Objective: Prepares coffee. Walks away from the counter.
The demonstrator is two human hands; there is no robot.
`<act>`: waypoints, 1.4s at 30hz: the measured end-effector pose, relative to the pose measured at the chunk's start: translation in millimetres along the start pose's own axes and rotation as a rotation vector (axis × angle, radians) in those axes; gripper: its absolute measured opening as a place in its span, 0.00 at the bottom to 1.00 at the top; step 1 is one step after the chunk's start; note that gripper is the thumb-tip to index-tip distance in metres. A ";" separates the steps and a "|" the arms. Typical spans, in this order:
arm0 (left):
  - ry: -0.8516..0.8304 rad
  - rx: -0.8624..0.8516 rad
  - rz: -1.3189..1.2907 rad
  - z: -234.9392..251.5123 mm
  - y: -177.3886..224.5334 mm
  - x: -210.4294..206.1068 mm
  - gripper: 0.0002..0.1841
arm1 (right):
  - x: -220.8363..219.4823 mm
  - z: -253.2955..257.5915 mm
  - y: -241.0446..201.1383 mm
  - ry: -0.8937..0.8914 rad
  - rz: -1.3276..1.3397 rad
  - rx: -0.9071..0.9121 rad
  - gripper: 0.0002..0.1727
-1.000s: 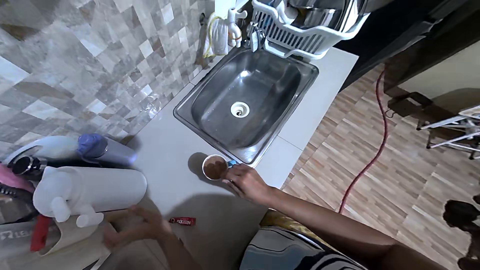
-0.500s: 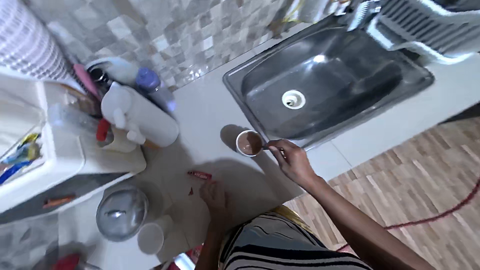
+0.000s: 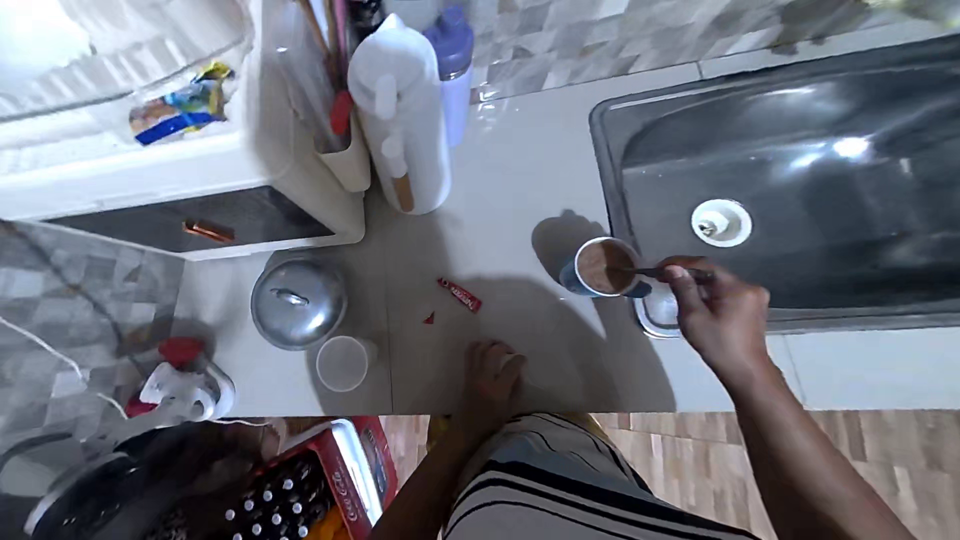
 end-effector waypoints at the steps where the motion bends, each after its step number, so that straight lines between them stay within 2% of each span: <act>1: 0.010 0.020 0.014 -3.2 -4.1 4.2 0.09 | 1.2 1.8 1.2 -0.006 -0.007 -0.004 0.22; 6: 0.022 0.077 0.050 -20.1 -10.4 17.1 0.09 | 1.6 0.4 -11.0 -0.025 -0.014 0.033 0.22; 12: -0.001 0.000 0.026 -22.5 -4.6 11.7 0.09 | -4.1 -5.8 -24.1 -0.010 0.026 0.052 0.21; 15: -0.066 -0.019 0.041 -22.6 -3.9 4.9 0.10 | -4.9 -5.8 -16.2 0.033 0.075 0.026 0.19; 17: -0.073 0.057 0.084 -22.1 -5.7 5.3 0.12 | -6.3 -6.0 -1.7 0.068 0.121 0.003 0.20; 21: -0.044 0.359 0.142 -26.9 -26.7 12.6 0.27 | -14.0 -8.5 23.4 0.009 0.197 -0.127 0.25; 26: -0.044 0.454 0.161 -23.5 -43.7 25.7 0.27 | -29.8 -16.4 39.2 -0.160 0.251 -0.283 0.29; 30: 0.017 0.598 0.172 -5.1 -57.3 41.6 0.27 | -39.0 -20.1 35.9 -0.192 0.223 -0.234 0.25; 33: 0.011 0.705 0.220 13.0 -71.5 51.9 0.25 | -42.8 -22.5 31.4 -0.124 0.193 -0.246 0.25; 37: -0.114 0.782 0.299 30.4 -89.4 50.5 0.19 | -50.9 -53.8 20.7 0.198 0.245 -0.389 0.35; 39: -0.147 0.771 0.329 36.0 -92.5 49.8 0.17 | -66.9 -72.7 -5.9 0.281 0.207 -0.303 0.31; 42: -0.132 0.744 0.327 37.5 -90.1 49.9 0.13 | -110.6 -73.8 -62.6 0.152 0.128 0.058 0.23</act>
Point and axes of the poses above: each hand's wrist, its own z-axis towards the middle knuckle, its own x-axis out of the back of the hand, y = z × x, the point moved 5 cm from there along z, towards the middle knuckle, and after that the axes turned 6 degrees about x, right-handed, at the moved point
